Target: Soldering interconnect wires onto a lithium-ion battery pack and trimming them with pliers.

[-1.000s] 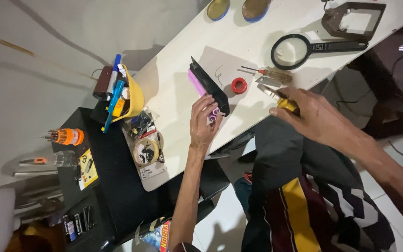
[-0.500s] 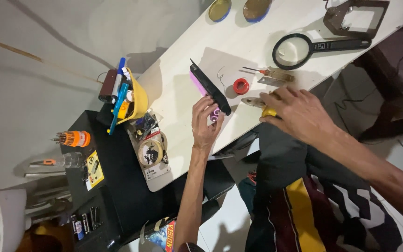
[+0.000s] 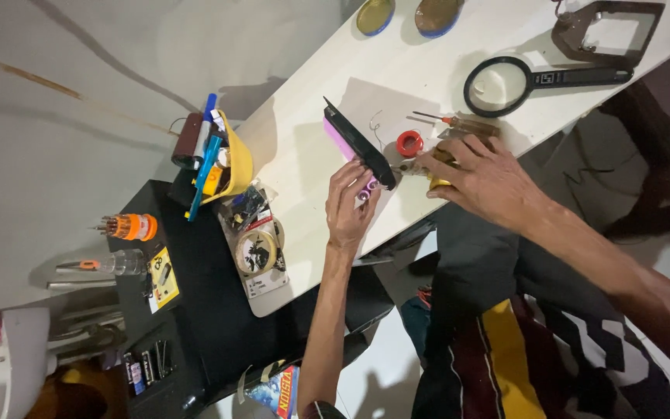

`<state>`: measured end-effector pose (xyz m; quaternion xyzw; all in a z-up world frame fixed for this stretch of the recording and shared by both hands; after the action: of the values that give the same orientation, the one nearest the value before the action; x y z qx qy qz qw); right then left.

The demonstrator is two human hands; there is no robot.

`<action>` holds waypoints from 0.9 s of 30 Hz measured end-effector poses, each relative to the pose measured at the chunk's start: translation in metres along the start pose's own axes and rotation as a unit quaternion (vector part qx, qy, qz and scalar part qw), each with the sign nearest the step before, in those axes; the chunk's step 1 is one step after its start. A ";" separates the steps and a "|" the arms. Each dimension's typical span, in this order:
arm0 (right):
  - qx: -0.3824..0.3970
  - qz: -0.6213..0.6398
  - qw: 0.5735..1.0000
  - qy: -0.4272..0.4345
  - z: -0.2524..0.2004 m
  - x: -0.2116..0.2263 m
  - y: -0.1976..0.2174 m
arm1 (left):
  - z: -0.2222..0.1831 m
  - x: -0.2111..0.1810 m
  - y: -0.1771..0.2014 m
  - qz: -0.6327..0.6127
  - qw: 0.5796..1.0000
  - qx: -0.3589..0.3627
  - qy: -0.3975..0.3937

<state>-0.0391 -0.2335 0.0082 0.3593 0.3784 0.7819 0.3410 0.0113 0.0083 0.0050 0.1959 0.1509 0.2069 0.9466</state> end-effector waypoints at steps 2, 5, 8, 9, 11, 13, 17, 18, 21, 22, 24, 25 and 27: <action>-0.011 -0.003 1.000 -0.005 0.004 0.007 0.007 | 0.002 -0.001 0.002 -0.015 1.000 -0.002 0.006; -0.068 0.001 0.998 0.016 0.009 0.015 0.018 | -0.001 -0.001 0.002 -0.035 0.999 -0.005 0.018; -0.151 0.037 0.986 0.066 0.013 0.026 0.008 | 0.006 -0.008 0.003 -0.030 0.999 -0.003 0.021; -0.188 0.067 0.976 0.087 0.014 0.031 0.002 | 0.010 -0.012 0.005 -0.021 1.000 0.001 0.021; -0.212 0.052 0.970 0.108 0.021 0.047 0.013 | 0.016 -0.020 0.006 -0.025 0.999 0.006 0.023; -0.238 0.038 0.962 0.130 0.028 0.058 0.019 | 0.021 -0.024 0.009 -0.027 0.999 0.012 0.024; -0.237 0.062 0.964 0.104 0.034 0.061 0.014 | 0.023 -0.026 0.012 -0.038 0.998 0.022 0.036; -0.241 0.062 0.963 0.103 0.035 0.061 0.013 | 0.023 -0.027 0.012 -0.040 0.998 0.027 0.039; -0.253 0.061 0.959 0.109 0.037 0.062 0.011 | 0.020 -0.025 0.011 -0.041 0.998 0.026 0.035; -0.251 0.060 0.960 0.108 0.038 0.065 0.009 | 0.019 -0.024 0.011 -0.042 0.998 0.026 0.037; -0.268 0.097 0.950 0.130 0.040 0.071 0.008 | 0.017 -0.022 0.010 -0.039 0.998 0.027 0.032; -0.267 0.097 0.950 0.131 0.041 0.073 0.008 | 0.016 -0.021 0.010 -0.039 0.998 0.026 0.033; -0.277 0.097 0.947 0.127 0.043 0.079 0.009 | 0.016 -0.021 0.011 -0.040 0.998 0.026 0.031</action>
<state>-0.0459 -0.1594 0.0595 0.1834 0.1502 0.9245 0.2986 -0.0045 0.0033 0.0275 0.2074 0.1935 0.1708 0.9436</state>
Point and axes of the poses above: each hand's wrist, its own z-axis towards the middle knuckle, its own y-axis out of the back of the hand, x = y × z, the point moved 2 cm from there along z, towards the middle knuckle, and after that the axes turned 3 degrees about z, right-handed, at the moved point
